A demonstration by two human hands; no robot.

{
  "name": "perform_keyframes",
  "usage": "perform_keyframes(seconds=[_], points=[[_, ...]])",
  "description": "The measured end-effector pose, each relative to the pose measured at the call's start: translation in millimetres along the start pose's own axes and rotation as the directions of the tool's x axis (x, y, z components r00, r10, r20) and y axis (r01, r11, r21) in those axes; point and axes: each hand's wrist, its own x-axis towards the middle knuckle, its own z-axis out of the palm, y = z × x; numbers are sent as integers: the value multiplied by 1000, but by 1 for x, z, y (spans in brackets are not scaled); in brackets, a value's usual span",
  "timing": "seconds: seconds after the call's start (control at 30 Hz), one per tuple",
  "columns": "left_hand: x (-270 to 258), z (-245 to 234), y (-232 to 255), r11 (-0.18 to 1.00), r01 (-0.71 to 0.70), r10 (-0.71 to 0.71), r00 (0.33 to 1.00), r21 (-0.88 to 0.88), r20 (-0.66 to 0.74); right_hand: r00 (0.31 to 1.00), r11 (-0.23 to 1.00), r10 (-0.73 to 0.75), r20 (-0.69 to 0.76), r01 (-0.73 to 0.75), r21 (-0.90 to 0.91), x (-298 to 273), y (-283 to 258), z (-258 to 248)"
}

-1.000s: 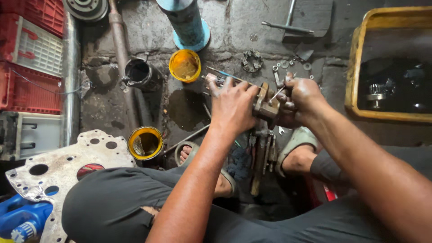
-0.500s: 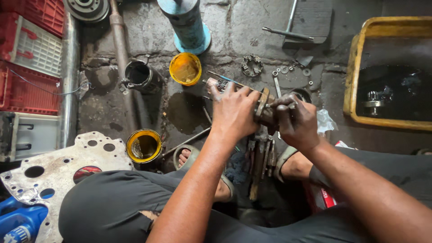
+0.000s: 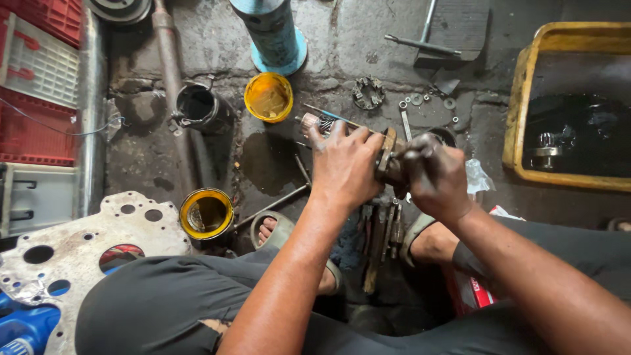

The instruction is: The person disassembles and reassembles a mechanical part, likely a starter motor, using a hammer and other tools. They remove and replace components, clean parts, and use a hammer to adjust the assembly.

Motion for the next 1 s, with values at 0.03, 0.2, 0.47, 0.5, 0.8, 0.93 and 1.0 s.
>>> perform_keyframes(seconds=[0.03,0.2,0.47,0.5,0.8,0.93,1.0], points=[[-1,1,0,1000,-4,4,1000,2,-17,993,992,117,-27,-115,48,1,1,1],[-1,13,-3,999,-37,34,991,-24,-130,737,716,673,-64,-628,305,30,32,15],[-7,16,-2,1000,-5,6,997,14,-74,71,15,864,499,-993,115,72,108,27],[-6,15,-1,1000,-10,11,996,6,-85,45,-5,855,516,-995,96,72,115,30],[-1,6,-2,997,-24,23,1000,76,5,504,410,858,100,-789,457,34,40,-13],[1,4,-4,998,-24,19,996,54,91,776,685,628,-63,-512,518,-16,-27,-20],[7,2,-3,999,-11,5,992,49,128,829,752,551,-92,-446,485,-25,-43,-20]])
